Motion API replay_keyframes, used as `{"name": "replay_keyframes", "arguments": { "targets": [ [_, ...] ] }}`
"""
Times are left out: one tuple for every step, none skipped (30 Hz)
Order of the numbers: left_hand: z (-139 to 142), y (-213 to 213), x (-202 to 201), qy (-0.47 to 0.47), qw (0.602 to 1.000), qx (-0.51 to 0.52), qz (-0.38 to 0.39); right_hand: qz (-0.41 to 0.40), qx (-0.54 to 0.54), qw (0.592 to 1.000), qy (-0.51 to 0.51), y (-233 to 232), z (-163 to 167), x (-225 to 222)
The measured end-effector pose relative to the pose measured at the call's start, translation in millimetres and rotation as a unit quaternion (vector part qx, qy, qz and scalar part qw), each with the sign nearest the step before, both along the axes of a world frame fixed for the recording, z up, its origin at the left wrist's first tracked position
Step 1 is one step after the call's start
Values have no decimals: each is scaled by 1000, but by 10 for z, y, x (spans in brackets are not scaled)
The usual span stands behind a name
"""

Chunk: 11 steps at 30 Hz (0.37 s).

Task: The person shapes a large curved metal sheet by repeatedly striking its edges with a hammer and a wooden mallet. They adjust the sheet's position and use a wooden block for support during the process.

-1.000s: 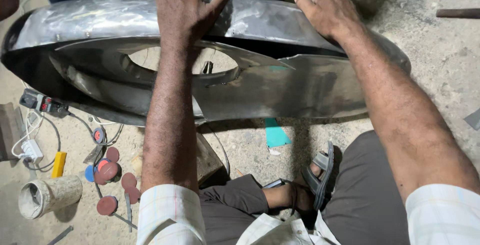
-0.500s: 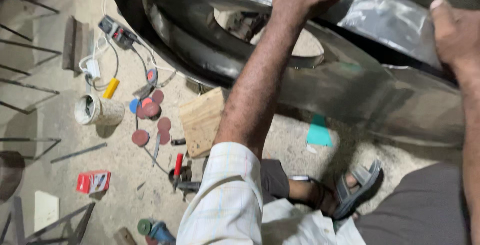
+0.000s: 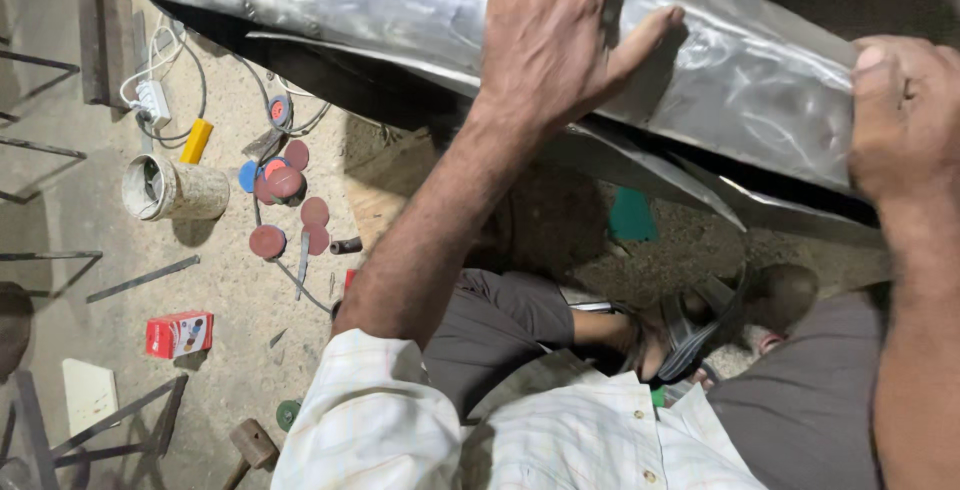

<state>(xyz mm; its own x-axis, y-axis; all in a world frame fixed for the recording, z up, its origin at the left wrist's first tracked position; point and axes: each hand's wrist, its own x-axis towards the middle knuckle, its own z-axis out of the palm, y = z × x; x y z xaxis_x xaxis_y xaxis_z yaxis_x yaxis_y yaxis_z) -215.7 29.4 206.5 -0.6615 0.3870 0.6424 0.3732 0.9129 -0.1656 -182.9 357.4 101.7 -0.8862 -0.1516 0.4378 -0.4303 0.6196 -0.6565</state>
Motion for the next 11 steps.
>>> {"name": "replay_keyframes", "arguments": {
  "targets": [
    [-47,-46,167,-24,1000,-7,8,-40,66,997,24,-7,-6,189],
    [-65,-98,295,-43,999,-9,10,-69,104,991,38,-24,4,257],
    [-58,-113,351,-54,998,-9,4,-99,142,984,52,-45,11,330],
    [-44,-105,400,-84,996,-9,10,-118,148,981,49,-26,33,370],
    [-19,-103,448,-117,993,-15,13,-112,145,983,17,-25,38,370],
    [15,-96,491,-125,992,-24,17,-104,139,985,-16,-15,36,367],
    [33,-97,546,-135,990,-35,26,-98,128,987,17,29,32,427],
    [32,-100,634,-142,989,-33,19,-87,116,988,45,14,-12,526],
    [33,-118,713,-150,988,-33,16,-86,116,989,37,21,-48,590],
    [54,-115,742,-151,988,-33,14,-86,115,989,36,31,-66,574],
    [87,-100,750,-162,986,-46,-23,-84,115,989,38,56,-64,538]
  ]
}}
